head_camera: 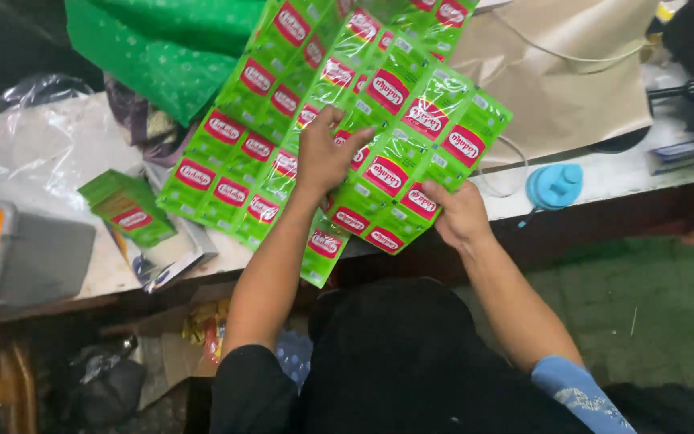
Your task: Organizing and folding sheets of green sachets on a counter and placing them into boxes.
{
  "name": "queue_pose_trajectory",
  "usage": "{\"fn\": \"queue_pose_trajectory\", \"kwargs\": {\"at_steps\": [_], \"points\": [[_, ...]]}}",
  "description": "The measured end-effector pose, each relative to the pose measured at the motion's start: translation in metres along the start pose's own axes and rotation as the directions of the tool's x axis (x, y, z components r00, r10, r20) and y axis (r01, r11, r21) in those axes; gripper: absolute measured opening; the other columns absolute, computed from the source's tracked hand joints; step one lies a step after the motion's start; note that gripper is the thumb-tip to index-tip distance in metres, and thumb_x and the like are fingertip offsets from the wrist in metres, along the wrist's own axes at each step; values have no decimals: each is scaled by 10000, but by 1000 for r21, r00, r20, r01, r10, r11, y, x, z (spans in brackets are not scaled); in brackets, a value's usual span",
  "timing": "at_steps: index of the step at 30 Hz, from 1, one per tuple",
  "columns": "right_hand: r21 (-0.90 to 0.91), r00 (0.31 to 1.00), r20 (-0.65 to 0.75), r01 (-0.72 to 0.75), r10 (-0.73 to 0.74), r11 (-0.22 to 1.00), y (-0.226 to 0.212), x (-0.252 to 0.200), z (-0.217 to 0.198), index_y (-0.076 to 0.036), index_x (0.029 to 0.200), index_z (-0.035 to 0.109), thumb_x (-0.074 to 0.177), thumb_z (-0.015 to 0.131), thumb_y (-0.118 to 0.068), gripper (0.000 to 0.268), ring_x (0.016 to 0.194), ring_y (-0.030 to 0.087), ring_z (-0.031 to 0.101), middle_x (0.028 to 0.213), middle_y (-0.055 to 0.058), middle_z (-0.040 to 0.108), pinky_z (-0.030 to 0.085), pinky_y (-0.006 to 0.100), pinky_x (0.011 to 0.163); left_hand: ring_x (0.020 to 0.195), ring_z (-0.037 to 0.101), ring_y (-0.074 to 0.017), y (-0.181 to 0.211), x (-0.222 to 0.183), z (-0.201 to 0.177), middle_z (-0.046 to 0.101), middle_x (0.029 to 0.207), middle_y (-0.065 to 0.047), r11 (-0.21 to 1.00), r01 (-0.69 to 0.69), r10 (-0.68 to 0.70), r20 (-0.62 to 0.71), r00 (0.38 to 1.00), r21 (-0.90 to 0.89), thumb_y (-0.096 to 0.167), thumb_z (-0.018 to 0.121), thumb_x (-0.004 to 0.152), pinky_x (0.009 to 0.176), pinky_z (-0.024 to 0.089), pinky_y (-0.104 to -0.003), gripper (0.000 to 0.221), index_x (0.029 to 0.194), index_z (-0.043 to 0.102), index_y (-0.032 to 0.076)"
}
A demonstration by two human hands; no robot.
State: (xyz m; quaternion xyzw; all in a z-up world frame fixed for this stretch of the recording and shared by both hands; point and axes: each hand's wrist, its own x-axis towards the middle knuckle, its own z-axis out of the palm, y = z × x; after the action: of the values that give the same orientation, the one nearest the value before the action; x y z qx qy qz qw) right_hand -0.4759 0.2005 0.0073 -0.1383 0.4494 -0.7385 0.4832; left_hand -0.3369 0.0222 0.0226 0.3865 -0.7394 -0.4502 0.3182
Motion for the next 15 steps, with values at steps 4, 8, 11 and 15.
{"fn": "queue_pose_trajectory", "kwargs": {"at_steps": [4, 8, 11, 15], "points": [[50, 997, -41, -67, 69, 997, 42, 5, 0, -37, 1164, 652, 838, 738, -47, 338, 894, 313, 720, 1007, 193, 713, 567, 532, 876, 733, 608, -236, -35, 13, -15, 647, 901, -153, 998, 59, -60, 39, 997, 12, 255, 857, 821, 704, 509, -384, 370, 1005, 618, 41], [86, 994, -61, -82, 87, 993, 78, 13, -27, -59, 1097, 669, 869, 715, -44, 234, 892, 242, 723, 976, 125, 728, 567, 432, 876, 796, 649, -276, -43, 22, -42, 670, 876, -132, 996, 90, -90, 62, 994, 0, 236, 842, 830, 743, 503, -406, 301, 974, 640, 66], [69, 996, 46, -85, 82, 994, 68, 12, -17, -108, 1265, 612, 896, 682, -90, 376, 1001, 240, 709, 1142, 111, 707, 555, 444, 923, 785, 664, -310, -40, 30, -45, 690, 842, -142, 996, 83, -87, 122, 989, 38, 291, 861, 804, 717, 492, -426, 339, 976, 648, 92], [129, 980, 124, -171, 155, 977, 56, -3, 6, -152, 1339, 548, 875, 668, -89, 483, 988, 252, 710, 1172, 108, 699, 587, 487, 862, 737, 666, -276, -45, 43, -52, 693, 827, -138, 996, 80, -86, 133, 987, 48, 253, 862, 818, 699, 518, -400, 321, 975, 644, 77]]}}
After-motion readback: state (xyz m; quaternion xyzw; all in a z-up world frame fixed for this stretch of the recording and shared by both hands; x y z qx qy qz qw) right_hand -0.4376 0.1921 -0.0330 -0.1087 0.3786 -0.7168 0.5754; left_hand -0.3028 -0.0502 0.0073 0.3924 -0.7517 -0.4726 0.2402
